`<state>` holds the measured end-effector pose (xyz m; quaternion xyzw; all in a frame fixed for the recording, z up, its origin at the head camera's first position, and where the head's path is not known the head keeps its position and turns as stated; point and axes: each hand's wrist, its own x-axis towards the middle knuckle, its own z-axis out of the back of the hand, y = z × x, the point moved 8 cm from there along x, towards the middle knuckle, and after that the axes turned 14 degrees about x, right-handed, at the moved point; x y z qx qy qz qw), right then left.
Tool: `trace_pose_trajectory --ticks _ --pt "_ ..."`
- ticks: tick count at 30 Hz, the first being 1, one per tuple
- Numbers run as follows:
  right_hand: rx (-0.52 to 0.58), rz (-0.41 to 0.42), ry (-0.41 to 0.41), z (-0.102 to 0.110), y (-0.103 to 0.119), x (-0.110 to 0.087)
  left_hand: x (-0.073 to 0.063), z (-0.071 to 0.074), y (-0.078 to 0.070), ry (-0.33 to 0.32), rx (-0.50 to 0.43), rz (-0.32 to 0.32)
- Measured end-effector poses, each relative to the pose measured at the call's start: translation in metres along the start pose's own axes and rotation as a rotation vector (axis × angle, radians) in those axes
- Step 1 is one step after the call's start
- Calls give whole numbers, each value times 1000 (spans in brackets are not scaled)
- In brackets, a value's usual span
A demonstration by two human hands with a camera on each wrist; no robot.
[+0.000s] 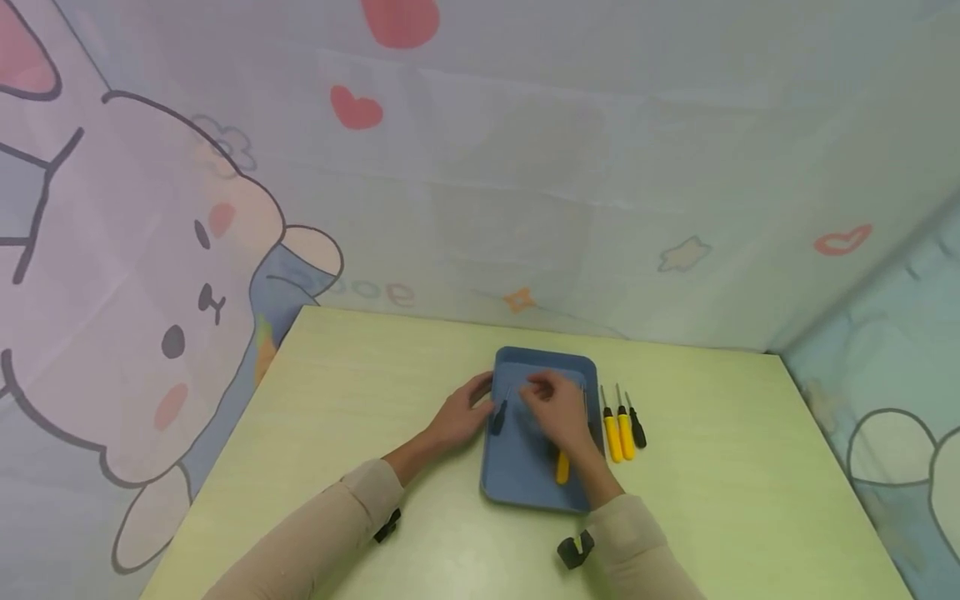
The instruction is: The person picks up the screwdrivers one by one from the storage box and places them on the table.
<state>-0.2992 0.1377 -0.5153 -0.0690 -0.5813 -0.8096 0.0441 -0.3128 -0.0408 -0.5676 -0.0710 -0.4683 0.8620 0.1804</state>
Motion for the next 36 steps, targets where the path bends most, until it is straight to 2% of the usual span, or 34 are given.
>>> trace_pose_trajectory --ticks 4,10,13,20,25,36 --pt "36 4 0 -5 0 -2 1 -1 -2 -4 -8 -5" --pt "30 -17 -15 -11 1 -4 0 -2 -2 -10 -13 -17" --pt "-1 -28 -19 -14 0 -3 -1 -3 -3 -12 -37 -29" --pt "-140 -80 16 -24 -6 0 -2 -1 -2 0 -12 -11" --pt "-164 -125 43 -29 -7 3 0 2 -3 6 -13 -9" --pt "-209 -143 97 -41 -7 2 0 1 -1 0 -10 -13"
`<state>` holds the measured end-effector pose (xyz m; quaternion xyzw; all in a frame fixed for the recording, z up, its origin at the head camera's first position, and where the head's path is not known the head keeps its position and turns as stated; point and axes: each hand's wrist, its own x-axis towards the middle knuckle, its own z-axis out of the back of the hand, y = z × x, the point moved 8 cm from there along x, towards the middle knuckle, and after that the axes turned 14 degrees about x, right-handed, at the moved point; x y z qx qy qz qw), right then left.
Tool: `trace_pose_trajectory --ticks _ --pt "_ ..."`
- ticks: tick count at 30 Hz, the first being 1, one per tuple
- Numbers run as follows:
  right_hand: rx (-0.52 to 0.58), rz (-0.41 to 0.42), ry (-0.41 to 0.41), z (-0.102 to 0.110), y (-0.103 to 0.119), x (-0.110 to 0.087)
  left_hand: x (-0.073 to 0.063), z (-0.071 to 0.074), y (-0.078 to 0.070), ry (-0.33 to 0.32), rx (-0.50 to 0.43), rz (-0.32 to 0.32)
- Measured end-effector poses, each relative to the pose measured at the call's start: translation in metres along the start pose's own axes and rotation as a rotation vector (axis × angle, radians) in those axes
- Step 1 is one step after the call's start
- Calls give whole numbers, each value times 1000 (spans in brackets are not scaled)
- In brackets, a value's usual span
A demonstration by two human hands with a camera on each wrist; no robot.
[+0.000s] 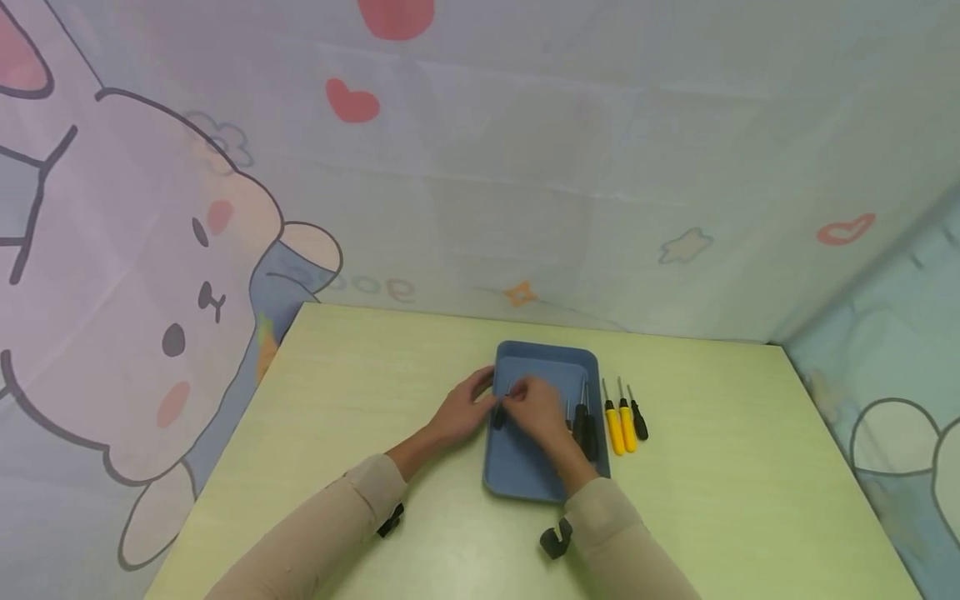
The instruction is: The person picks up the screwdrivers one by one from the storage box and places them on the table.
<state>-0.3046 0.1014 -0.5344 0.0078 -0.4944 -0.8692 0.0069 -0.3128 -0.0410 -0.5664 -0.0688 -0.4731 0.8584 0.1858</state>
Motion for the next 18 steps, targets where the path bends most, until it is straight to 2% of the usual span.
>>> trace_pose_trajectory --ticks 12,18 --pt "-103 -7 20 -7 -4 -1 -1 -1 1 7 1 25" --pt "-105 2 28 -8 -3 1 0 -1 1 -4 -14 21"
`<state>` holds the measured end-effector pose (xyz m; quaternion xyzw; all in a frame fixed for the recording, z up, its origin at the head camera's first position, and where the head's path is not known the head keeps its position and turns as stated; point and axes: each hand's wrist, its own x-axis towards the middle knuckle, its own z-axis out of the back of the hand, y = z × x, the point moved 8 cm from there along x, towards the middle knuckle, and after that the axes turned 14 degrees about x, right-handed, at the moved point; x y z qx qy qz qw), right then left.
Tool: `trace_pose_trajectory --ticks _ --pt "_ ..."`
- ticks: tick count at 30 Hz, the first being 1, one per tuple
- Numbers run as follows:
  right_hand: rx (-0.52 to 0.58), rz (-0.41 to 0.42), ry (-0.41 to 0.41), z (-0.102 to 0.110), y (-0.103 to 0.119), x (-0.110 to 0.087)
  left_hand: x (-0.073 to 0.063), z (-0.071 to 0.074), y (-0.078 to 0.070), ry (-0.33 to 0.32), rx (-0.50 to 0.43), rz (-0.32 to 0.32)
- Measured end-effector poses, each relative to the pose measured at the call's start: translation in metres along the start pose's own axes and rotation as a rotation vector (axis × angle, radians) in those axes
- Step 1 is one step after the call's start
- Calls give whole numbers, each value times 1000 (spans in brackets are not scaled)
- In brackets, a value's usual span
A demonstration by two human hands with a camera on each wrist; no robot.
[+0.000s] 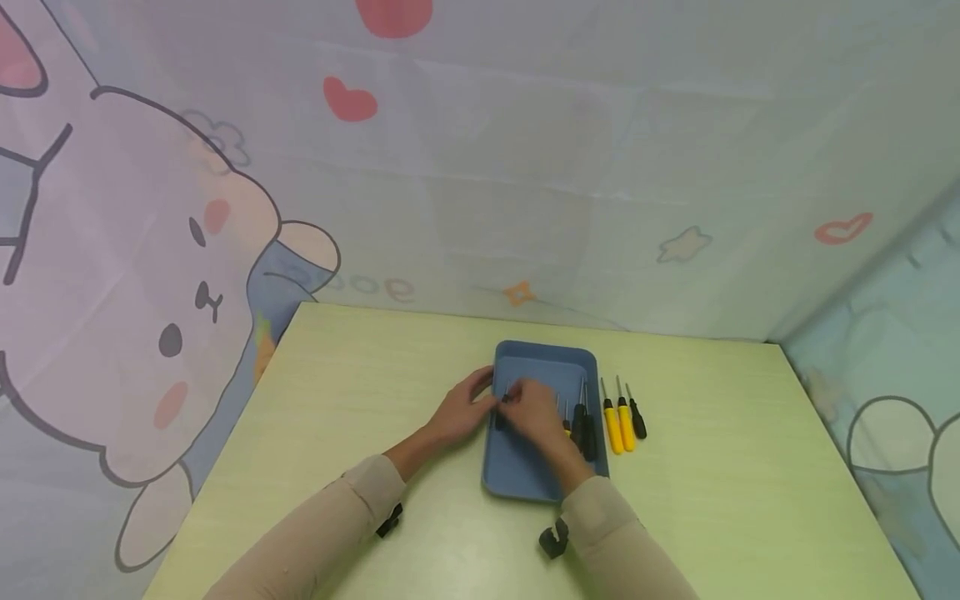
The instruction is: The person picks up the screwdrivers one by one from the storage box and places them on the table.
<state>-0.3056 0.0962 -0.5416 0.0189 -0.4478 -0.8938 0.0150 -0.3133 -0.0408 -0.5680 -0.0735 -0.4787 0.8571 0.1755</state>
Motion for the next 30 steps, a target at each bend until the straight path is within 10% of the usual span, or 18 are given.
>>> trace_pose_trajectory --ticks 30 --pt "-4 11 33 -3 -1 2 -2 0 -2 9 46 6"
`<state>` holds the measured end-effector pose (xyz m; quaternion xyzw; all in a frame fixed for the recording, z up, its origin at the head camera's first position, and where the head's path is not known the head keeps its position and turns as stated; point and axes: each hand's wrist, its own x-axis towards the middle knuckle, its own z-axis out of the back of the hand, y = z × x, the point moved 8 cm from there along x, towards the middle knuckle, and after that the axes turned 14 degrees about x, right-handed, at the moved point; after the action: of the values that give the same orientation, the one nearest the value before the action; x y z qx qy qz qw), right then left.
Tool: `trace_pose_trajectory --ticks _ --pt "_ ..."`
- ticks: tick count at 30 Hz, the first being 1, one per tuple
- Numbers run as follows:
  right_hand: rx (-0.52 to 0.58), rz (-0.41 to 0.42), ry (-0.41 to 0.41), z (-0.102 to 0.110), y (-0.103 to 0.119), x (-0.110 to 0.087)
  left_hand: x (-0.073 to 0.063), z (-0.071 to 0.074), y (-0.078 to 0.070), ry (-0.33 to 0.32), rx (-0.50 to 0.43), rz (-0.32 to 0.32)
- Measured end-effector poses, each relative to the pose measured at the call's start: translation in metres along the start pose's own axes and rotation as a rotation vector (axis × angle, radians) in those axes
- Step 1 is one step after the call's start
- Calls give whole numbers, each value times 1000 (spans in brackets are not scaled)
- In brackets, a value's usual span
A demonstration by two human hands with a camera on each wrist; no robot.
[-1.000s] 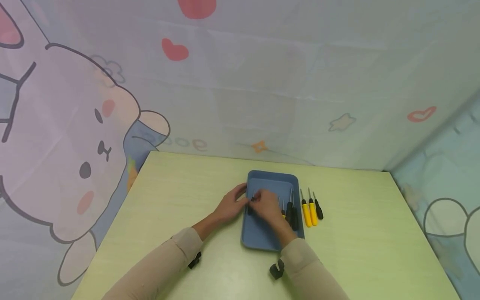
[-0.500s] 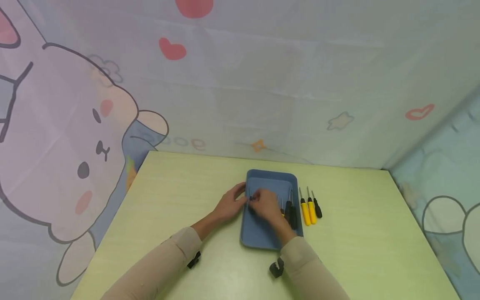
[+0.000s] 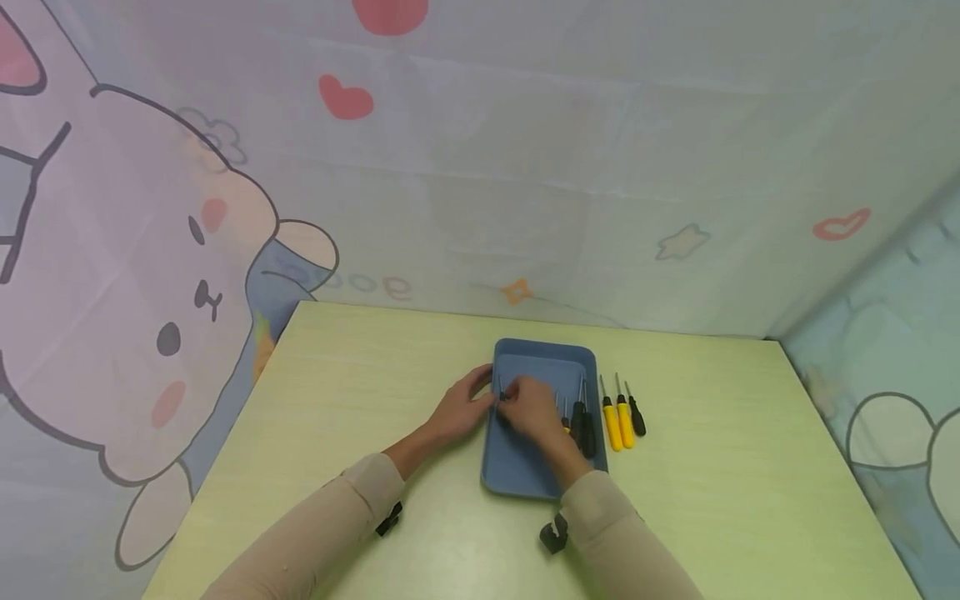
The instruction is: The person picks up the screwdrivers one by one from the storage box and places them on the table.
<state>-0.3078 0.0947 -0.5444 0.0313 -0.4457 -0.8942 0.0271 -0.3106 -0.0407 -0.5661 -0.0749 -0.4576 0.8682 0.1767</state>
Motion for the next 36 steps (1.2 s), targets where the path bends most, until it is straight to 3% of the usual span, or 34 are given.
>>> trace_pose_trajectory --ticks 24,30,36 --pt "2 39 31 3 3 2 2 2 -3 -16 19 -12" --pt "80 -4 50 3 -8 2 0 -1 -1 -6 34 -6" --pt "152 -13 11 8 -9 0 1 1 -1 -16 5 -7"
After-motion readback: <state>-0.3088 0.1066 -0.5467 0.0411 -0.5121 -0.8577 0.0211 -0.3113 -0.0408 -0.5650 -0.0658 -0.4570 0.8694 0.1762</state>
